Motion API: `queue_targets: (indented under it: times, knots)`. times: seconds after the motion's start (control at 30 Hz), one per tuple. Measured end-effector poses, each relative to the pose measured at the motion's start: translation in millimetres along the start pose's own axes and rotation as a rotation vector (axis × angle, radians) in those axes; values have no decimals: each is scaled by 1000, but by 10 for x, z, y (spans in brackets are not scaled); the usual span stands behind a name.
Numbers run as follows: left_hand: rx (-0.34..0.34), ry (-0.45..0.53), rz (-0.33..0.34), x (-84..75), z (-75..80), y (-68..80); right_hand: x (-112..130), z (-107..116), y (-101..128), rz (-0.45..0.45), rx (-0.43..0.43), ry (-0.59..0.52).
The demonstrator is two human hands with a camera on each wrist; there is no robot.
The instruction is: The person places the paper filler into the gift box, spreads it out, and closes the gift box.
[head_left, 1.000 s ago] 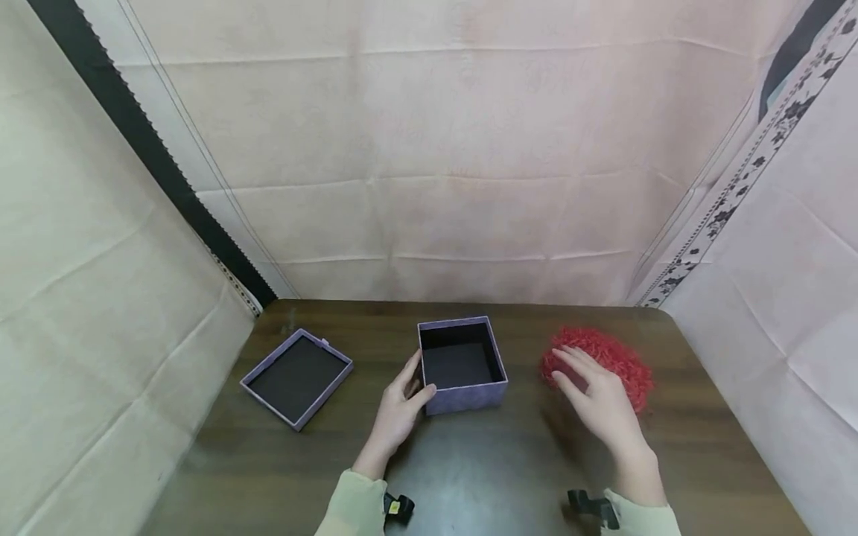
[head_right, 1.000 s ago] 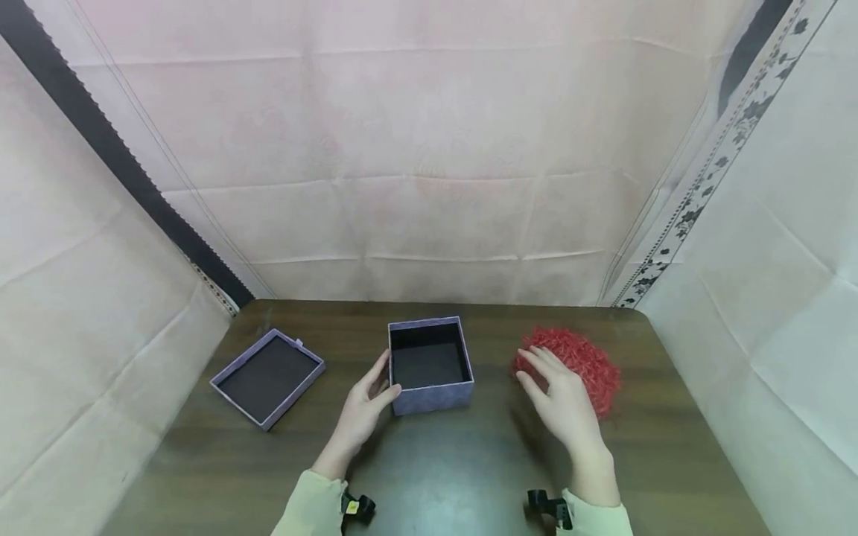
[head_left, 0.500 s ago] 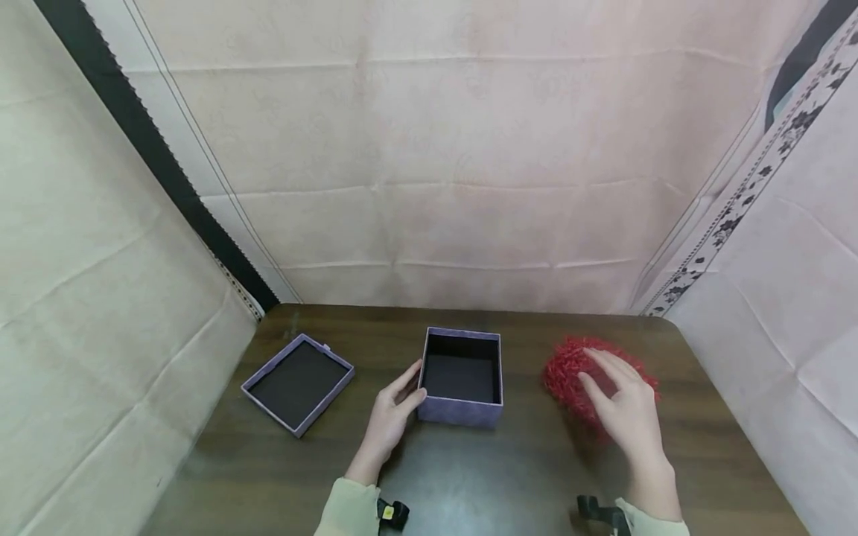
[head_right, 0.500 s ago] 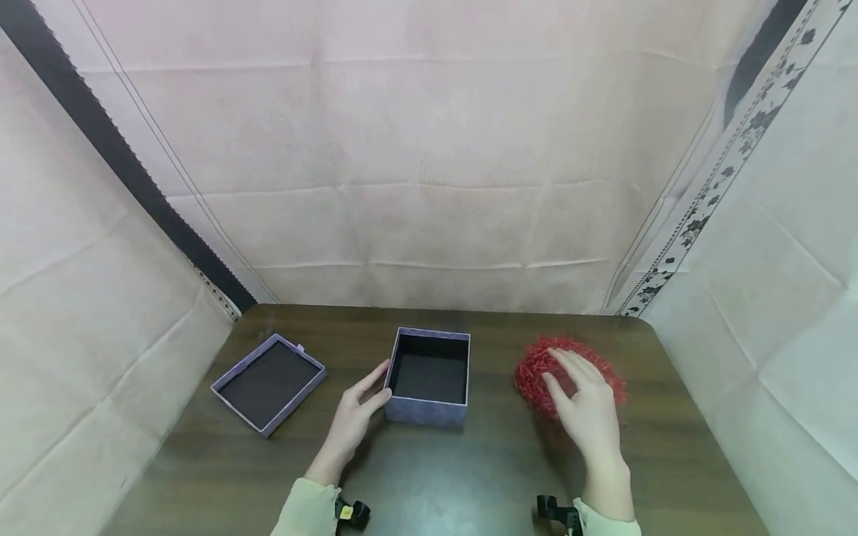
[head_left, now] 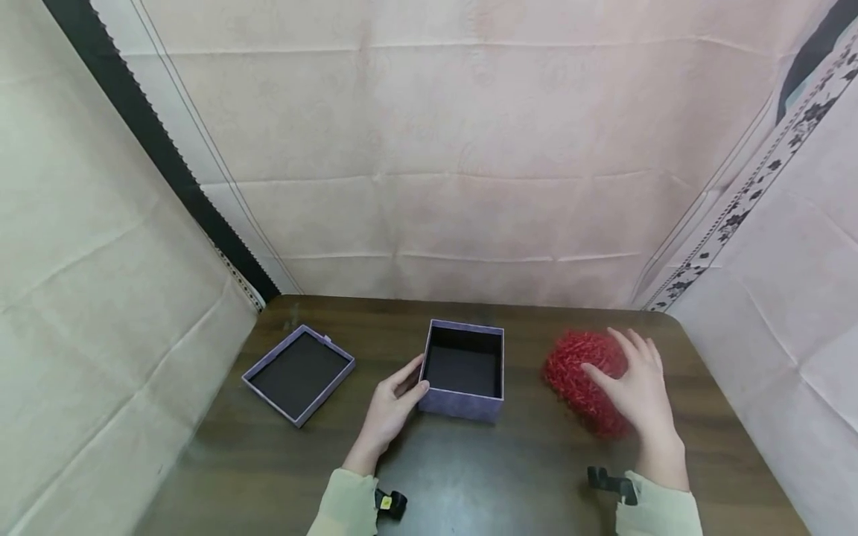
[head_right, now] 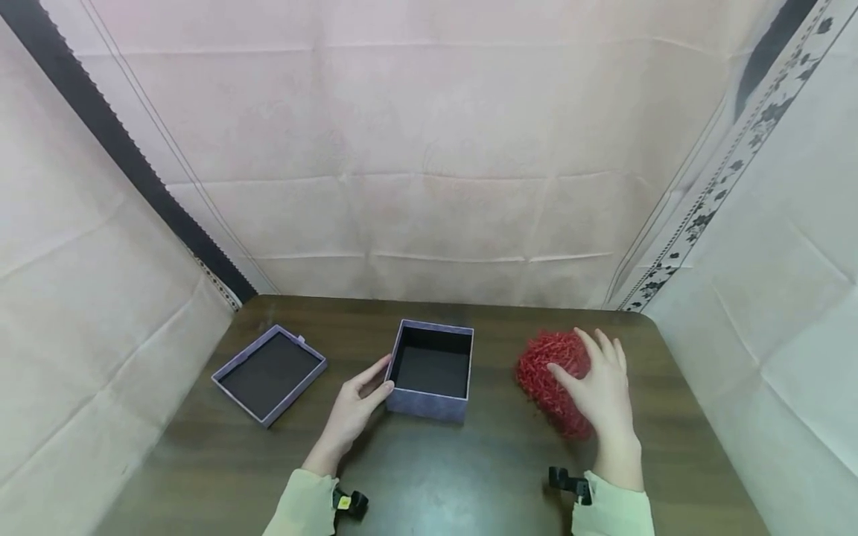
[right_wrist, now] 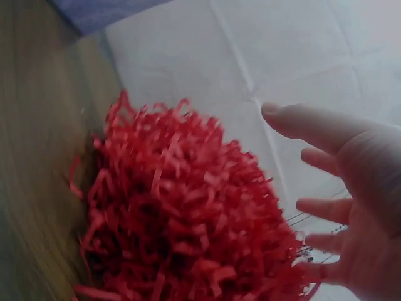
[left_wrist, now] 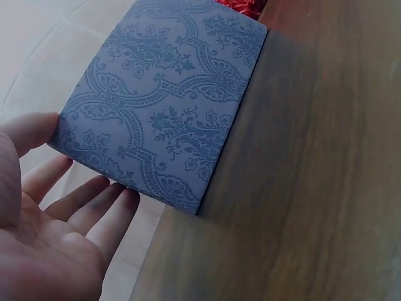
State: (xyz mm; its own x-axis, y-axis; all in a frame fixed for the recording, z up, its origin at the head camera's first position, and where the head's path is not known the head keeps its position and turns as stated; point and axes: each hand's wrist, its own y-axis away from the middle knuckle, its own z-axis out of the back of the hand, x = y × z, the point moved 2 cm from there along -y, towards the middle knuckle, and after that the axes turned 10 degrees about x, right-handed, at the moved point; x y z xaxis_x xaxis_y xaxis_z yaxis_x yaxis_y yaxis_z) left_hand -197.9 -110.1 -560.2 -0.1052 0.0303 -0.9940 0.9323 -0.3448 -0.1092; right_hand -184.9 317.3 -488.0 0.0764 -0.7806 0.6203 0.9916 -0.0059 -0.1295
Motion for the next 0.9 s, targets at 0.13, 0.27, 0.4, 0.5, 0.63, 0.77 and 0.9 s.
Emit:
queue_targets:
  times: [0.13,0.27,0.4,0.5,0.63,0.77,0.9]
  knots:
    - [-3,3,11,-1,-15,13,-98,-16,-78,-59,104,53]
    - [-12,4,15,8,-10,25,-185,-57,-103,-104,217,88]
    - [-10,3,7,26,-3,25,-244,-93,-107,-122,290,107]
    - [-6,6,0,34,0,23,-276,-109,-105,-126,316,121]
    - [2,1,-11,44,0,10,-306,-122,-100,-136,330,130]
    - [1,-6,1,26,-17,2,-320,-134,-105,-142,329,140]
    - [-6,-9,15,0,-37,-8,-286,-111,-112,-141,313,142]
